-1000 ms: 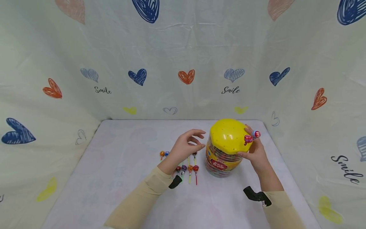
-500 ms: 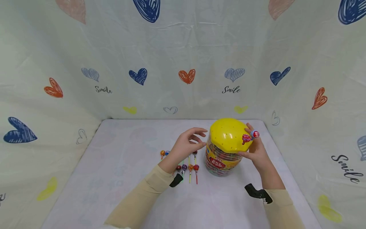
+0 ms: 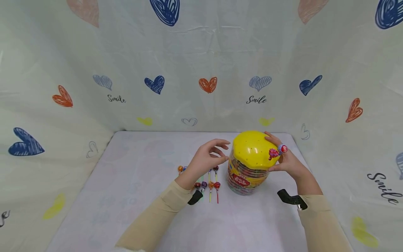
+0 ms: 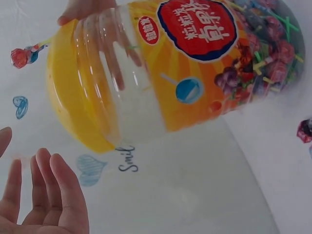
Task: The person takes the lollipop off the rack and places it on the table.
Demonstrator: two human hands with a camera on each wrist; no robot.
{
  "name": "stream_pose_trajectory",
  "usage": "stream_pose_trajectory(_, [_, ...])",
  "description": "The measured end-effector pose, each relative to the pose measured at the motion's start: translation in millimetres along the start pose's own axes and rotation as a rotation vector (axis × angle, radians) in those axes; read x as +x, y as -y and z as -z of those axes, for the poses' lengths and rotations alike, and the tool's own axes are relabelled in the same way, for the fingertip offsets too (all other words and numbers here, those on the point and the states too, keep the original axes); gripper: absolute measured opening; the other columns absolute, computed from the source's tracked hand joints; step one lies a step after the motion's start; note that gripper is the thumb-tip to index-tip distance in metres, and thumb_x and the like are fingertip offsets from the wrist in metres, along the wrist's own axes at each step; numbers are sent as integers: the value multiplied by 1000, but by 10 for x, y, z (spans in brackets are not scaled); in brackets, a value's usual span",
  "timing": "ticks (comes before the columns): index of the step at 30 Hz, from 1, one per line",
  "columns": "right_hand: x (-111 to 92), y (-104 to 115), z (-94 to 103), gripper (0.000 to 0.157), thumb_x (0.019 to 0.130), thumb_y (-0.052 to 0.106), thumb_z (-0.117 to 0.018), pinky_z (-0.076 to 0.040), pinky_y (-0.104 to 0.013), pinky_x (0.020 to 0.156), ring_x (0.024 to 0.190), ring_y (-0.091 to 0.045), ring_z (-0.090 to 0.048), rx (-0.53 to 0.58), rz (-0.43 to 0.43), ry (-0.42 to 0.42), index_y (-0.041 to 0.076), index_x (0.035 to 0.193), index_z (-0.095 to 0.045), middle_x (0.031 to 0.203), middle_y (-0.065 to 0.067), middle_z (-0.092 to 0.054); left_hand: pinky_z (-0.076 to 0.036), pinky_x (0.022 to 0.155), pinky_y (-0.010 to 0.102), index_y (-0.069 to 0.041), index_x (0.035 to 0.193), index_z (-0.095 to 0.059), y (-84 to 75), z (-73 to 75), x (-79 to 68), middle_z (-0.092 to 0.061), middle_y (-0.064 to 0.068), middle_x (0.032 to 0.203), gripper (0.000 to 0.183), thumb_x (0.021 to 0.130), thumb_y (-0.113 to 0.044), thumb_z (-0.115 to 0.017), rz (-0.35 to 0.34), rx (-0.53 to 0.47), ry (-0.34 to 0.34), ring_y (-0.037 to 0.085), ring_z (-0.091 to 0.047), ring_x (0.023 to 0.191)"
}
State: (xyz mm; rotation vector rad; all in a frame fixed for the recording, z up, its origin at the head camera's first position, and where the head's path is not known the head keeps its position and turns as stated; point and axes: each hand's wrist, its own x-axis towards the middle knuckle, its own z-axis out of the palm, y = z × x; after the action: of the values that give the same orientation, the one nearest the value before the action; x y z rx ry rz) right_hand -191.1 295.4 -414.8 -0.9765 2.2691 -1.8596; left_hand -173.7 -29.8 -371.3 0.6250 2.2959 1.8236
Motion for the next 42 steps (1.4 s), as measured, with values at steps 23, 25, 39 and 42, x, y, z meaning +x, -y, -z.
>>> stream_pose_trajectory(23, [-138, 92, -345, 91, 78, -11, -75, -43, -14, 94, 133, -15, -31, -111, -138, -318, 20, 152, -32, 161, -4, -11, -50, 90, 24, -14, 126, -63, -304, -379, 377, -56, -5, 127, 42, 87, -8, -75, -159, 76, 266, 14, -58, 110])
stream_pose_trajectory(25, [-138, 108, -387, 89, 79, -8, -75, -42, -13, 93, 136, -21, -30, -122, -166, -344, 20, 152, -32, 161, -3, -11, -51, 88, 22, -14, 126, -63, -303, -392, 394, -56, -4, 127, 42, 87, -9, -75, -166, 79, 278, 13, -58, 110])
stream_pose_trajectory(39, [-109, 138, -496, 90, 77, -10, -76, -39, -9, 92, 140, -44, -20, -191, -199, -398, 12, 151, -30, 160, -6, -7, -48, 87, 17, -14, 126, -65, -385, -453, 459, -61, -8, 120, 38, 89, -14, -73, -211, 175, 389, 5, -55, 104])
stream_pose_trajectory(42, [-111, 140, -497, 90, 77, -9, -76, -39, -9, 93, 141, -44, -20, -199, -198, -395, 13, 151, -30, 160, -6, -7, -49, 85, 17, -14, 125, -66, -399, -464, 456, -62, -8, 118, 37, 89, -15, -72, -195, 186, 407, 5, -56, 102])
